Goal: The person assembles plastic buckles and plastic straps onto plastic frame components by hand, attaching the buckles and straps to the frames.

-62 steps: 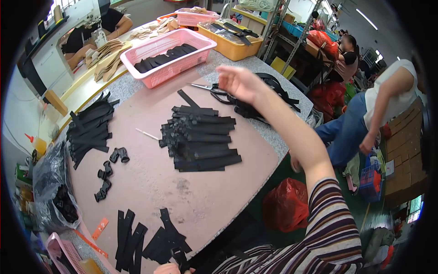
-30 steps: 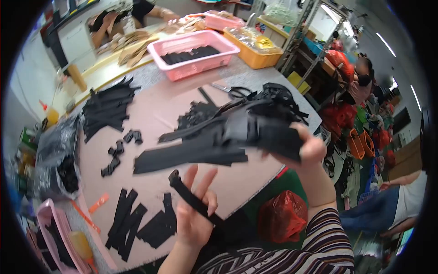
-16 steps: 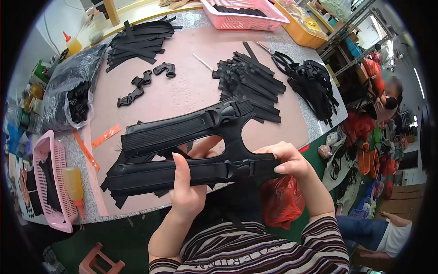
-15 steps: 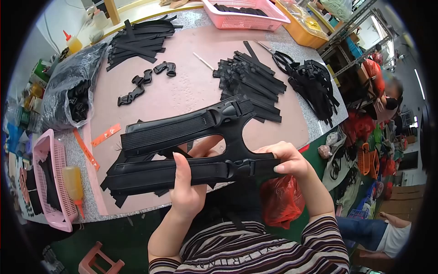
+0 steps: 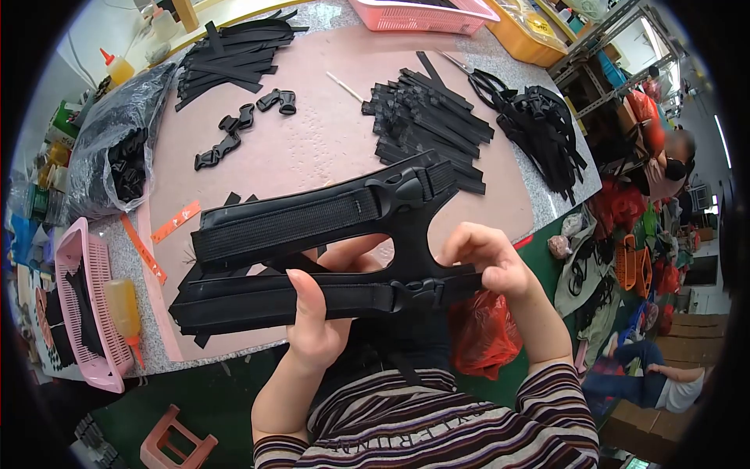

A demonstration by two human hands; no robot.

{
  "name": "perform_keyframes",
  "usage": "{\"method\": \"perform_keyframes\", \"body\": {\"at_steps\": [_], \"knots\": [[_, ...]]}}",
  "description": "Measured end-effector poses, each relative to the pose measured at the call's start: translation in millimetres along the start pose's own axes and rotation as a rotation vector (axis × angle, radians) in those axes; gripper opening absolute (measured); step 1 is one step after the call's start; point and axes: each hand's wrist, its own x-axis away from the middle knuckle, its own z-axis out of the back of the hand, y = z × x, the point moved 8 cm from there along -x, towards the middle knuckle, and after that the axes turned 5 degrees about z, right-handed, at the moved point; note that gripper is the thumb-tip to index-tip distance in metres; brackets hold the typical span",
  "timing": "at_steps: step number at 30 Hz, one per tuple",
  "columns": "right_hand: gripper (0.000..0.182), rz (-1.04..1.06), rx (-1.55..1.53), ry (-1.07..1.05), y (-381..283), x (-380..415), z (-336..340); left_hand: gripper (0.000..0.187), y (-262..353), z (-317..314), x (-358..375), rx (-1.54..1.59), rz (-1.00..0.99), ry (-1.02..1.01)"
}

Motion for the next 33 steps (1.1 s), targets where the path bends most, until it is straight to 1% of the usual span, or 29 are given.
{"method": "perform_keyframes", "body": {"at_steps": [1,4,5,8,11,14,17,20,22,24,26,29,32,33], "knots": [[0.048,0.038,0.054,0.037,-15,-8,-10,0.065,3,-3,-2,-0.052,-0.001,-0.021],[0.035,-0.024,0.173,-0.083,-22,-12,-24,0.066,4,-5,-3,-0.156,-0.015,-0.041],[0.025,-0.027,0.225,-0.088,-24,-14,-27,0.068,4,-5,-3,-0.189,-0.015,-0.049],[0.023,0.034,0.293,-0.118,-32,-17,-33,0.077,8,-7,-4,-0.293,-0.005,-0.073],[0.024,0.178,0.494,-0.134,-42,-17,-34,0.093,13,-9,-6,-0.373,0.008,-0.045],[0.027,0.212,0.546,-0.131,-43,-15,-33,0.112,7,-5,-2,-0.376,0.17,0.009],[0.028,0.275,0.562,-0.11,-46,-13,-33,0.107,15,-7,-5,-0.422,0.078,-0.014],[0.03,0.307,0.596,-0.099,-51,-12,-34,0.108,17,-10,-4,-0.376,0.086,-0.024],[0.03,0.312,0.619,-0.104,-53,-12,-34,0.116,12,-8,-5,-0.398,0.188,-0.009],[0.03,0.326,0.632,-0.105,-55,-12,-34,0.117,11,-8,-6,-0.405,0.218,0.003],[0.03,0.351,0.637,-0.103,-57,-12,-34,0.111,14,-10,-7,-0.395,0.177,0.011],[0.03,0.376,0.646,-0.098,-59,-12,-34,0.074,17,-10,-7,-0.187,0.103,0.008],[0.03,0.364,0.67,-0.108,-62,-13,-34,0.039,29,-9,-8,-0.406,-0.013,-0.071],[0.03,0.362,0.678,-0.107,-63,-13,-34,0.029,22,-6,-7,-0.351,0.05,-0.106]]}}
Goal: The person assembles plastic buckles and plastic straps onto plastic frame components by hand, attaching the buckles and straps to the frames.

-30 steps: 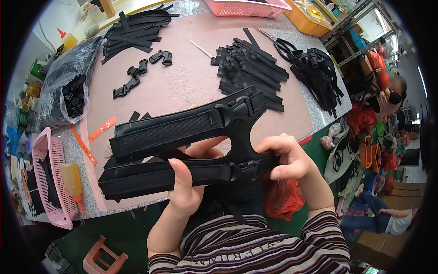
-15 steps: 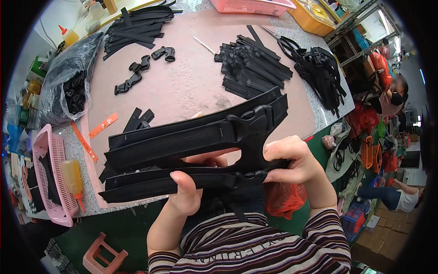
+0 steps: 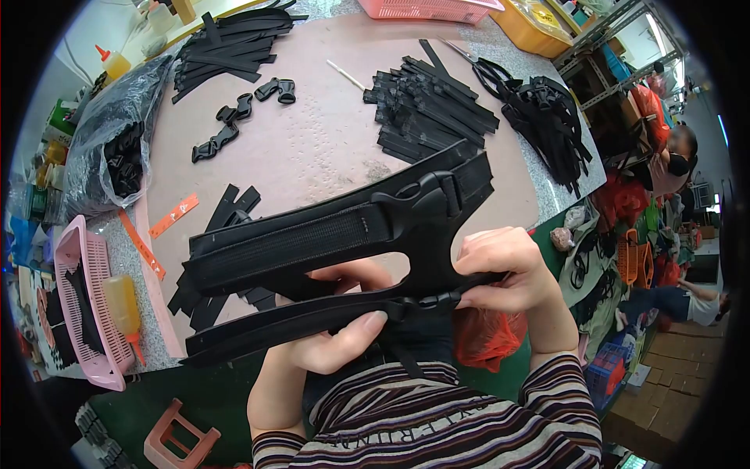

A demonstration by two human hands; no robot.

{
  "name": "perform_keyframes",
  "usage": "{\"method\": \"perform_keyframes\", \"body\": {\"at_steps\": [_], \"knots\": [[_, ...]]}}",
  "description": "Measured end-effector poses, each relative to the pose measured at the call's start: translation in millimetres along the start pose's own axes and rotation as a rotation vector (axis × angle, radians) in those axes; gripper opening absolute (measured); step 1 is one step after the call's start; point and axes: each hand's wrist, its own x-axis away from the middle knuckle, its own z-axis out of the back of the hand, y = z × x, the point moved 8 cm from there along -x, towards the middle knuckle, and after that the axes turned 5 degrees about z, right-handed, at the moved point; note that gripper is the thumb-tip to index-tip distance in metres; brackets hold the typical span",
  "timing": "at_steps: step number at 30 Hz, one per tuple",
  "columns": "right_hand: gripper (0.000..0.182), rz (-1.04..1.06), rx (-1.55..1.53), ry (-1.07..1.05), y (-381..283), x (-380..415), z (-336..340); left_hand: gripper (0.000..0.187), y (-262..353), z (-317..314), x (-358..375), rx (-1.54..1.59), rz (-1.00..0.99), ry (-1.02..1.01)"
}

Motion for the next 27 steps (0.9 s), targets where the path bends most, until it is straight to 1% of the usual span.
{"method": "perform_keyframes", "body": {"at_steps": [3,6,9,11,15,18,21,24,26,27], "knots": [[0.03,-0.006,0.008,0.0,1,0,0,0.025,1,3,3,-0.098,-0.004,-0.012],[0.029,-0.011,0.003,0.004,2,0,-1,0.024,-7,6,7,-0.014,0.041,0.079],[0.029,-0.031,0.012,-0.003,4,0,-2,0.024,-6,6,7,-0.068,-0.004,0.038],[0.028,-0.048,0.014,-0.016,4,0,-3,0.026,-4,6,8,-0.099,0.001,0.076],[0.026,-0.086,-0.066,-0.003,8,3,-4,0.027,1,5,8,-0.156,-0.012,0.068],[0.022,-0.137,-0.124,-0.022,11,3,-4,0.027,-1,6,10,0.083,0.05,0.101],[0.019,-0.198,-0.227,-0.028,15,4,-6,0.029,-2,6,13,0.001,0.083,0.09],[0.016,-0.219,-0.285,-0.026,16,4,-8,0.03,-1,6,14,-0.039,0.044,0.132],[0.015,-0.241,-0.338,-0.019,19,5,-10,0.03,-4,7,15,-0.04,0.057,0.117],[0.015,-0.302,-0.413,-0.019,24,7,-12,0.03,-4,7,16,-0.041,0.063,0.11]]}}
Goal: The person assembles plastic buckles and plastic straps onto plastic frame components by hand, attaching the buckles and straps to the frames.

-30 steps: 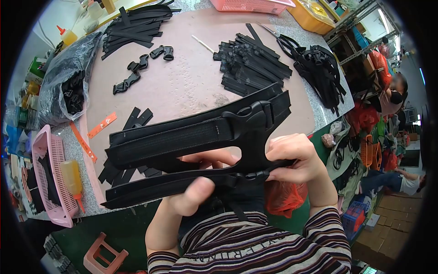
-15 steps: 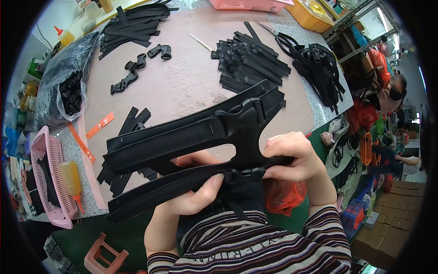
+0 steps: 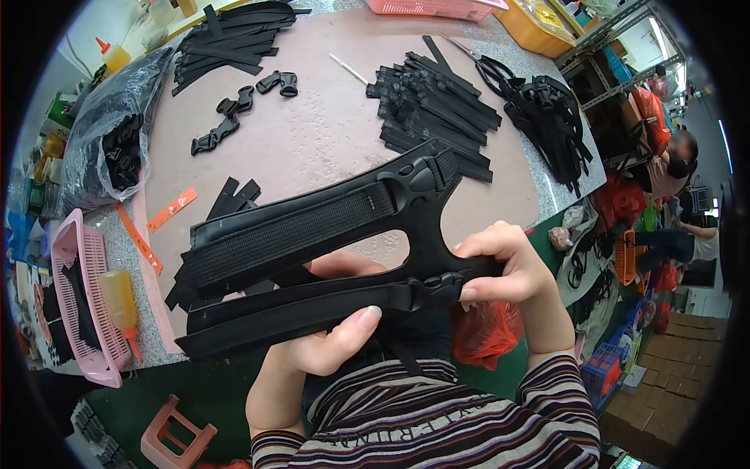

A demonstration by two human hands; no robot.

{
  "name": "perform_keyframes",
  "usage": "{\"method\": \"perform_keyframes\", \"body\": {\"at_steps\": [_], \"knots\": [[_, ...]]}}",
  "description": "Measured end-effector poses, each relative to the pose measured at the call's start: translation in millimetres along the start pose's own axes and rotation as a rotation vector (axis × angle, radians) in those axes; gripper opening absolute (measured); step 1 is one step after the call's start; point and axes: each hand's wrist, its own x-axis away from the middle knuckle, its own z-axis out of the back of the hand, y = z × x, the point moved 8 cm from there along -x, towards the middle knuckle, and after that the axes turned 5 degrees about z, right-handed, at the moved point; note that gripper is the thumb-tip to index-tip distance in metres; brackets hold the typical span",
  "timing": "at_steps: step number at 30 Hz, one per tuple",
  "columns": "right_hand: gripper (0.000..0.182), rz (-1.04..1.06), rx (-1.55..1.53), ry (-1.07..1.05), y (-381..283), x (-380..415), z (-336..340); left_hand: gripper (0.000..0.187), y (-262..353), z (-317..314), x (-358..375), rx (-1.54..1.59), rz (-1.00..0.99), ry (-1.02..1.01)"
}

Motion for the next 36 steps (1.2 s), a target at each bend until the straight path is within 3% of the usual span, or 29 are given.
{"method": "perform_keyframes", "body": {"at_steps": [5,11,25,28,34,36], "knots": [[0.013,-0.153,-0.208,0.009,16,4,-3,0.037,2,-2,-2,-0.035,0.068,-0.031],[0.013,-0.125,-0.173,0.005,17,3,-2,0.038,2,-3,-1,-0.015,0.155,0.034],[0.014,0.067,0.044,-0.06,1,-1,-7,0.042,-2,-1,2,0.008,0.155,0.019],[0.014,0.055,0.016,-0.056,3,1,-7,0.04,-4,0,4,0.016,0.142,0.039],[0.015,-0.002,-0.09,-0.034,0,4,-9,0.029,-6,-3,9,0.035,0.021,-0.127],[0.015,-0.051,-0.145,-0.007,-2,6,-10,0.03,-10,-3,10,0.15,0.097,-0.105]]}}
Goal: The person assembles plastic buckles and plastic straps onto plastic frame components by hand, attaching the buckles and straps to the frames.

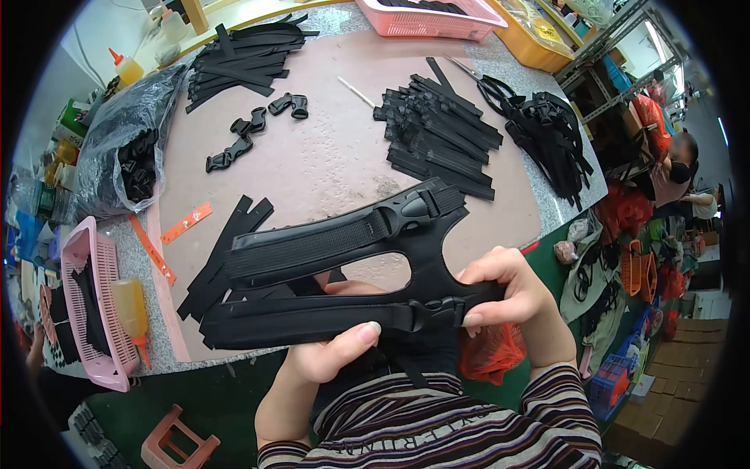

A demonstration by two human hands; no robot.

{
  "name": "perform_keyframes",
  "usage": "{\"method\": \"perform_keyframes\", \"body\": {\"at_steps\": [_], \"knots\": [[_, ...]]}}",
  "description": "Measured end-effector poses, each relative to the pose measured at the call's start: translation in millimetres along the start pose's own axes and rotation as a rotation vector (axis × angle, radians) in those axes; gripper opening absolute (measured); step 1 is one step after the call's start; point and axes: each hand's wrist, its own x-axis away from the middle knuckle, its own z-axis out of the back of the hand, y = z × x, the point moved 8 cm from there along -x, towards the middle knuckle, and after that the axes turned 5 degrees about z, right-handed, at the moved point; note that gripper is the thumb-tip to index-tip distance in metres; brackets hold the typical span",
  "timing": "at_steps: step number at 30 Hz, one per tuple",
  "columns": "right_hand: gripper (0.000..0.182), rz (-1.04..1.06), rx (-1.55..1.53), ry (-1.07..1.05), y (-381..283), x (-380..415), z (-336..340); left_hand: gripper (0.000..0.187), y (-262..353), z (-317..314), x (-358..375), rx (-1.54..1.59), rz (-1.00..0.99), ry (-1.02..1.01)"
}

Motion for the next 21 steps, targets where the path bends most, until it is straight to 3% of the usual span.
{"method": "perform_keyframes", "body": {"at_steps": [7,16,21], "knots": [[0.013,-0.002,-0.089,0.057,-8,3,-5,0.032,-15,-8,-1,0.358,0.153,0.02],[0.013,-0.05,-0.085,0.084,-3,1,0,0.022,-8,-2,-3,0.214,0.108,0.114],[0.014,-0.033,-0.036,0.081,-3,0,0,0.037,-16,2,-4,0.252,0.116,0.151]]}}
